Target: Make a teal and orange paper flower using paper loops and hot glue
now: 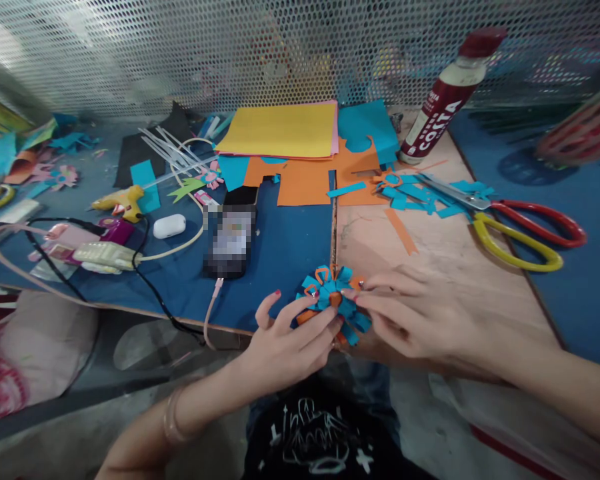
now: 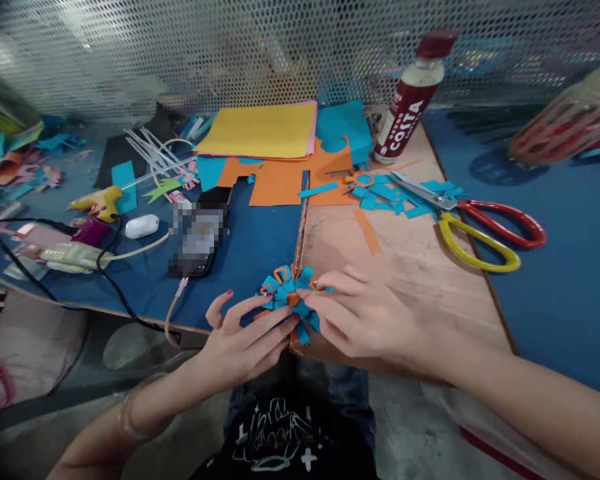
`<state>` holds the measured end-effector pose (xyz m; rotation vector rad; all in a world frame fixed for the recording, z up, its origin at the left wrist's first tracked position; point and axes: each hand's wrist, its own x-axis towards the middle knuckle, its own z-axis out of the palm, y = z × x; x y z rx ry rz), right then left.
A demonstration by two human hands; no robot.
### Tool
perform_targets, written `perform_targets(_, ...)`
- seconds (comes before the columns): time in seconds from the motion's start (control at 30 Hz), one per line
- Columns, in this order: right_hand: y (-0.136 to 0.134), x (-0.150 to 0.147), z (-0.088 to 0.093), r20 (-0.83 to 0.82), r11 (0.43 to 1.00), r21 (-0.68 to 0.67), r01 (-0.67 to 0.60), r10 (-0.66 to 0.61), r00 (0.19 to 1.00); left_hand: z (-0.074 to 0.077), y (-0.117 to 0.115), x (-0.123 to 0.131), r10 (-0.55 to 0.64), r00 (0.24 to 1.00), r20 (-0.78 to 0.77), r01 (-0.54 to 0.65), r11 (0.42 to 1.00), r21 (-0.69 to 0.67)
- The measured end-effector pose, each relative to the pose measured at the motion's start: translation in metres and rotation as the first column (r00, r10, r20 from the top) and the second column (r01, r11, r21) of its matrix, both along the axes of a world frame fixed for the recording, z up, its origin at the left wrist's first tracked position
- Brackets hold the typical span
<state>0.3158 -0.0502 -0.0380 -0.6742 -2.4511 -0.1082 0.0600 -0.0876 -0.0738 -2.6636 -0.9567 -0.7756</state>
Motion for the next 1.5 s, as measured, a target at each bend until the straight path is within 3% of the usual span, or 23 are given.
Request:
perform_targets(0.1,0.000,0.001,0.000,0.040,0.999,0.042,-0.025,0.023,0.999,-0.001,-0.001,0.000,0.002,1.000,0.015,-0.002,1.000,0.006)
perform_targets(0.3,0.001,0.003,-0.003,-0.092,0.982,-0.185,0.049,-0.067,0.994,0.001,-0.001,0.003,0.010,0.999,0.044,-0.011,0.999,0.038)
perform_targets(0.53,-0.001,0.004,-0.005,0.019,0.999,-0.022,-0.026,0.026,0.999,-0.003,-0.002,0.003,0.021,0.998,0.051,-0.023,0.999,0.027)
perform_targets(0.63,-0.001,0.004,-0.005,0.002,0.999,-0.034,-0.007,0.007,1.000,-0.002,-0.002,0.004,0.009,0.997,0.075,-0.011,1.000,0.021)
perform_targets(0.73,-0.002,0.003,0.002,-0.099,0.987,-0.158,-0.006,-0.009,0.995,0.007,-0.001,0.005,0.020,0.980,0.199,-0.008,0.998,-0.062)
perform_targets(0.83,-0.006,0.000,0.016,-0.186,0.956,-0.293,-0.014,-0.042,0.982,0.022,0.002,0.009,0.112,0.921,0.372,-0.039,0.979,-0.198)
perform_targets(0.9,-0.009,-0.003,0.023,-0.217,0.936,-0.351,-0.029,-0.051,0.975,0.031,0.004,0.014,0.160,0.904,0.396,-0.062,0.966,-0.250)
perform_targets(1.0,-0.015,-0.008,0.030,-0.293,0.905,-0.416,-0.089,-0.041,0.955,0.042,0.010,0.026,0.130,0.926,0.355,-0.032,0.963,-0.269)
perform_targets(1.13,-0.029,-0.013,0.034,-0.398,0.855,-0.493,-0.158,-0.061,0.915,0.048,0.010,0.036,0.044,0.911,0.410,0.039,0.981,-0.191)
perform_targets(1.2,-0.041,-0.013,0.035,-0.425,0.772,-0.605,-0.195,-0.106,0.899,0.050,0.004,0.034,0.016,0.896,0.444,0.048,0.990,-0.133)
perform_targets(1.23,-0.048,-0.014,0.034,-0.438,0.702,-0.677,-0.222,-0.141,0.888,0.050,-0.001,0.032,0.000,0.896,0.445,0.050,0.994,-0.101)
perform_targets(1.27,-0.054,-0.014,0.033,-0.447,0.610,-0.749,-0.261,-0.172,0.878,0.050,-0.006,0.029,-0.017,0.901,0.432,0.054,0.996,-0.072)
perform_targets(1.33,-0.068,-0.015,0.029,-0.473,0.365,-0.850,-0.380,-0.208,0.856,0.049,-0.018,0.020,-0.056,0.917,0.394,0.073,0.997,-0.027)
perform_targets(1.43,-0.082,-0.019,0.020,-0.550,-0.008,-0.824,-0.567,-0.230,0.803,0.049,-0.035,0.008,-0.097,0.927,0.363,0.112,0.993,-0.022)
perform_targets(1.5,-0.085,-0.022,0.017,-0.582,-0.139,-0.770,-0.623,-0.248,0.775,0.052,-0.042,0.001,-0.076,0.923,0.377,0.091,0.996,-0.024)
